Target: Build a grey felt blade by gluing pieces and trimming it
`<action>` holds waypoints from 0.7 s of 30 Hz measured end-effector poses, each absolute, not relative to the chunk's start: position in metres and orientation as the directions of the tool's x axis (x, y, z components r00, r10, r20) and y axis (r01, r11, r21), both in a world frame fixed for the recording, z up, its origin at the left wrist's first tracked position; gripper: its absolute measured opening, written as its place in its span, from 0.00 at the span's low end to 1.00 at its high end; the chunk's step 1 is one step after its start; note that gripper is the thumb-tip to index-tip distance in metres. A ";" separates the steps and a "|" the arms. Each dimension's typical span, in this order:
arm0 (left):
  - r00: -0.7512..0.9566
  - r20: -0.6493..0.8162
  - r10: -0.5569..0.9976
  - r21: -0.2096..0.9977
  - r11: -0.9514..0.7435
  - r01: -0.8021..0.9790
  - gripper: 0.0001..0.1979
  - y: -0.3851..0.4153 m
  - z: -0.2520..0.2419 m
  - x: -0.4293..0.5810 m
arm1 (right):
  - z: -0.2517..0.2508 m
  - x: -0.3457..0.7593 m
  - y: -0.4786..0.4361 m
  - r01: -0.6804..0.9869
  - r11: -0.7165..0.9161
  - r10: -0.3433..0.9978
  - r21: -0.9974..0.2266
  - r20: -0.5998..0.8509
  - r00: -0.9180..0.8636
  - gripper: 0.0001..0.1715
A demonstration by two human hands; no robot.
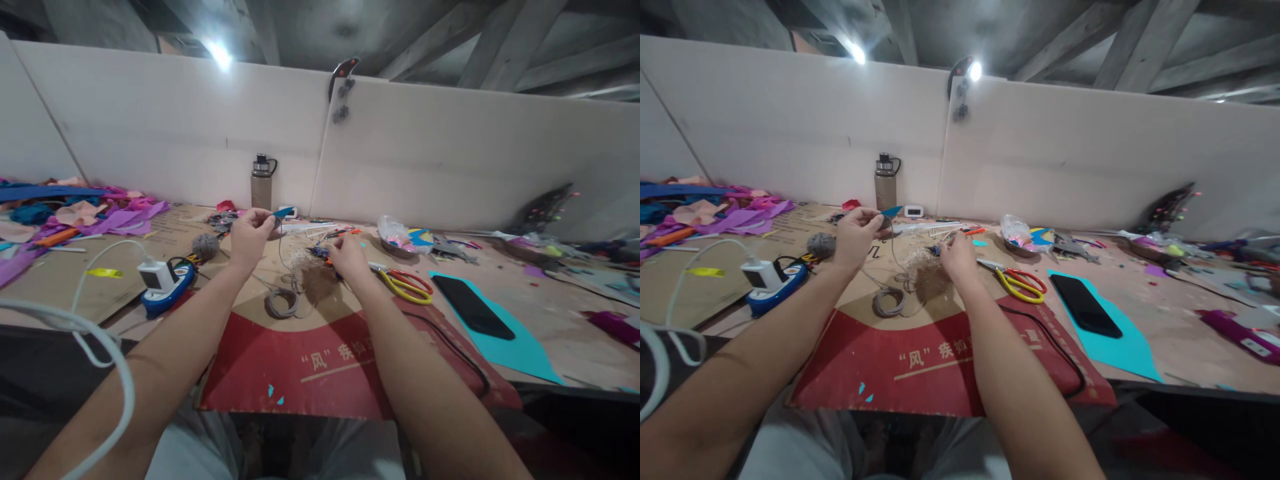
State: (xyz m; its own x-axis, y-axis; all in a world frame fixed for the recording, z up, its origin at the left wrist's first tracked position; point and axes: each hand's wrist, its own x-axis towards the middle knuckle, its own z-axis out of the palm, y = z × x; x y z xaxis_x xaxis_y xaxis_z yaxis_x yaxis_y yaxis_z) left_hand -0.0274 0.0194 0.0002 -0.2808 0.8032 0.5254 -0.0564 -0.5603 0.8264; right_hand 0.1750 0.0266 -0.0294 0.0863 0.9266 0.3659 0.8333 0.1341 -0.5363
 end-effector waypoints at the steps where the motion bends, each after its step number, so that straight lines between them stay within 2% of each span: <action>1: -0.273 0.576 0.771 0.807 -0.590 0.034 0.03 0.017 -0.001 -0.025 | -0.028 0.165 0.024 0.789 0.171 0.920 -0.590 0.382 0.085 0.13; 3: -0.227 0.673 0.704 0.740 -0.638 0.214 0.03 0.011 -0.003 -0.021 | -0.028 0.143 0.020 0.426 0.341 0.914 -0.838 0.401 0.056 0.14; 4: -0.186 0.710 0.680 0.700 -0.651 0.293 0.03 0.009 -0.004 -0.019 | -0.028 0.132 0.019 0.224 0.394 0.914 -0.891 0.407 0.012 0.16; 6: -0.097 0.762 0.640 0.613 -0.665 0.427 0.04 0.006 -0.006 -0.016 | -0.030 0.115 0.016 -0.093 0.396 0.915 -0.913 0.402 -0.048 0.22; 8: -0.060 0.783 0.619 0.564 -0.665 0.489 0.04 0.005 -0.007 -0.015 | -0.030 0.107 0.014 -0.246 0.325 0.930 -0.913 0.355 -0.089 0.24; 10: -0.095 0.755 0.649 0.620 -0.659 0.424 0.04 0.008 -0.007 -0.014 | -0.029 0.107 0.012 -0.254 0.297 0.939 -0.921 0.330 -0.100 0.21; 14: -0.154 0.536 0.830 0.839 -0.544 -0.012 0.08 0.014 -0.007 -0.011 | -0.022 0.118 0.009 -0.076 0.403 0.915 -0.912 0.404 -0.003 0.10; 17: -0.126 0.428 0.895 0.874 -0.445 -0.193 0.10 0.013 -0.006 -0.008 | -0.019 0.124 0.008 -0.016 0.459 0.886 -0.888 0.456 0.086 0.10; 21: -0.096 0.373 0.923 0.883 -0.385 -0.267 0.10 0.006 -0.002 -0.004 | -0.019 0.125 0.010 0.012 0.499 0.858 -0.867 0.495 0.136 0.09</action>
